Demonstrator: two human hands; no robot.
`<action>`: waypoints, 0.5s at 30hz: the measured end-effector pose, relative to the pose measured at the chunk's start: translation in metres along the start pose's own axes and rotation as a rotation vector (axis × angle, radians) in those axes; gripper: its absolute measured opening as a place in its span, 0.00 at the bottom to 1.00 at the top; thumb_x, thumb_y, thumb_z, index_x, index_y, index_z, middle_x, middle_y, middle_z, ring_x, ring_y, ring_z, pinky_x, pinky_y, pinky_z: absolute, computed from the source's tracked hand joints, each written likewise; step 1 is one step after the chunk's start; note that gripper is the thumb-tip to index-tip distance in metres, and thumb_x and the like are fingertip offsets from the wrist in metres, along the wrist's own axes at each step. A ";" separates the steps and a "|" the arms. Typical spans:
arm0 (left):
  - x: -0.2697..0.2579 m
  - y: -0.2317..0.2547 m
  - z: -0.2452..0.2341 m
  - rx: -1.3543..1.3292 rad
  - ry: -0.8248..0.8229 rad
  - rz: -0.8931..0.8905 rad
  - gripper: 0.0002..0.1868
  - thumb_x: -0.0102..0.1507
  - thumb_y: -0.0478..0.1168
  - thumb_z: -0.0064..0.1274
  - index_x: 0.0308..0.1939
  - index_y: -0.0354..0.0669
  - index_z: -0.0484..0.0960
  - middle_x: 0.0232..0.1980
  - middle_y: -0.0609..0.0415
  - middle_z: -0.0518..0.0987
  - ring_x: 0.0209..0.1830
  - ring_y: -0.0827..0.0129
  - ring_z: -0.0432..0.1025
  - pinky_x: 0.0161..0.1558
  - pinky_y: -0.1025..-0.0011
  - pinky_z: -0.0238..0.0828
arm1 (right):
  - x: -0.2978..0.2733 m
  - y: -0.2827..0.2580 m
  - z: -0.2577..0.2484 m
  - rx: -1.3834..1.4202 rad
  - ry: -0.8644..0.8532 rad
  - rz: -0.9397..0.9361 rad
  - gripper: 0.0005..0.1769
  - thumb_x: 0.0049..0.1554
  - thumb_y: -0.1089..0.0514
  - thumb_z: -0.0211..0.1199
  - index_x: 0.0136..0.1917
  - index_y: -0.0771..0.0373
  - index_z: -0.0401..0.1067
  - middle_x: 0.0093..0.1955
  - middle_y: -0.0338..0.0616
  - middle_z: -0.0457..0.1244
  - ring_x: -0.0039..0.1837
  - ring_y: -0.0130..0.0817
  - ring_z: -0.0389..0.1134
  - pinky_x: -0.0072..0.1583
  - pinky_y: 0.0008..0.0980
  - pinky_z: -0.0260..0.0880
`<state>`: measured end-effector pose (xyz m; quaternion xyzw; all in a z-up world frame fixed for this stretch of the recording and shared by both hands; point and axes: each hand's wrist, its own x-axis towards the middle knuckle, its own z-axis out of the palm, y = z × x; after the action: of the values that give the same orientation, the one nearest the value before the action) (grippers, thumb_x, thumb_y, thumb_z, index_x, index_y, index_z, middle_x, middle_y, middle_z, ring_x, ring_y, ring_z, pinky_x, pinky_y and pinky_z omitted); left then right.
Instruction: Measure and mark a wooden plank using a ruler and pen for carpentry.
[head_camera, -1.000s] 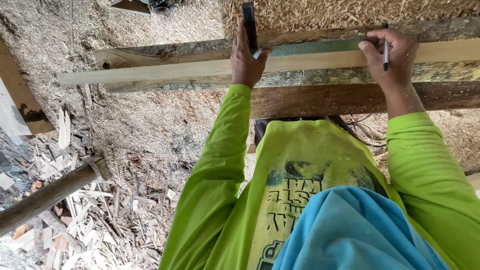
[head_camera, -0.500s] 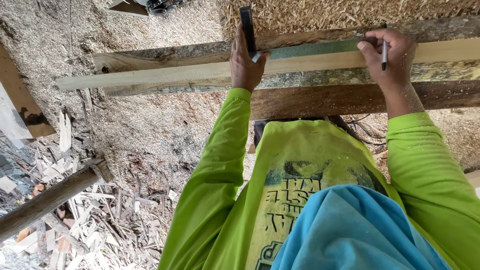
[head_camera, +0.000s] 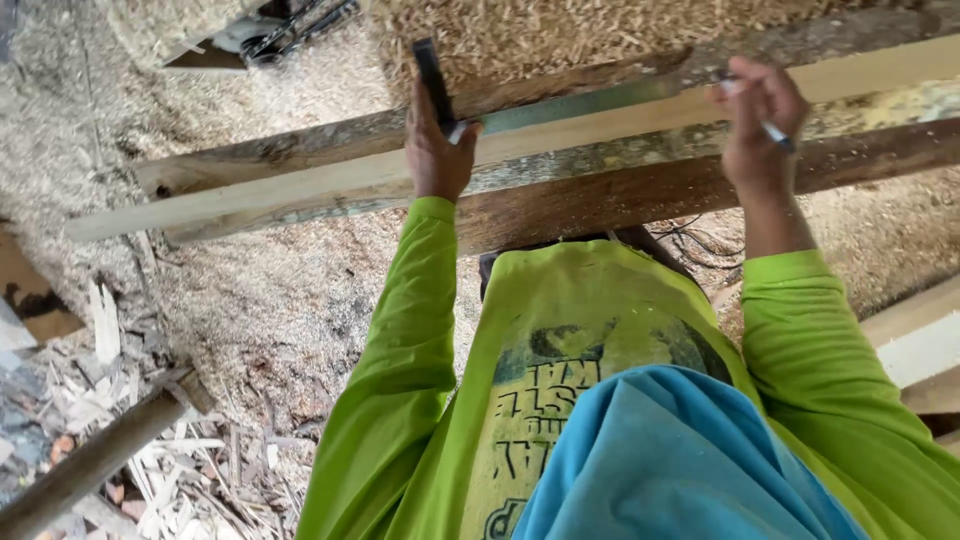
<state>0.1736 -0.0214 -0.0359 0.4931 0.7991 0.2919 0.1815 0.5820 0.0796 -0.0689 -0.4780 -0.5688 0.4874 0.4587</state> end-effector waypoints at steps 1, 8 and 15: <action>0.001 0.002 0.001 -0.007 -0.010 0.011 0.59 0.53 0.40 0.76 0.79 0.38 0.51 0.67 0.37 0.74 0.64 0.46 0.73 0.63 0.55 0.75 | -0.002 -0.010 0.002 -0.008 0.015 -0.001 0.19 0.78 0.48 0.54 0.59 0.66 0.76 0.44 0.49 0.70 0.43 0.27 0.72 0.42 0.23 0.71; -0.001 0.007 -0.005 0.007 -0.007 0.011 0.58 0.53 0.40 0.77 0.78 0.35 0.53 0.66 0.37 0.76 0.63 0.48 0.74 0.64 0.57 0.74 | -0.015 -0.036 0.013 -0.180 -0.051 -0.069 0.03 0.68 0.66 0.69 0.51 0.69 0.77 0.45 0.51 0.72 0.45 0.32 0.76 0.46 0.27 0.79; 0.001 0.005 -0.005 0.004 -0.023 -0.005 0.57 0.53 0.40 0.76 0.78 0.32 0.53 0.63 0.40 0.79 0.60 0.51 0.77 0.63 0.59 0.76 | -0.014 -0.043 0.019 -0.257 -0.032 -0.149 0.03 0.67 0.68 0.71 0.53 0.72 0.80 0.47 0.53 0.73 0.47 0.33 0.76 0.49 0.30 0.79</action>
<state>0.1742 -0.0202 -0.0289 0.4950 0.7988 0.2840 0.1904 0.5613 0.0603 -0.0295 -0.4815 -0.6677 0.3826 0.4195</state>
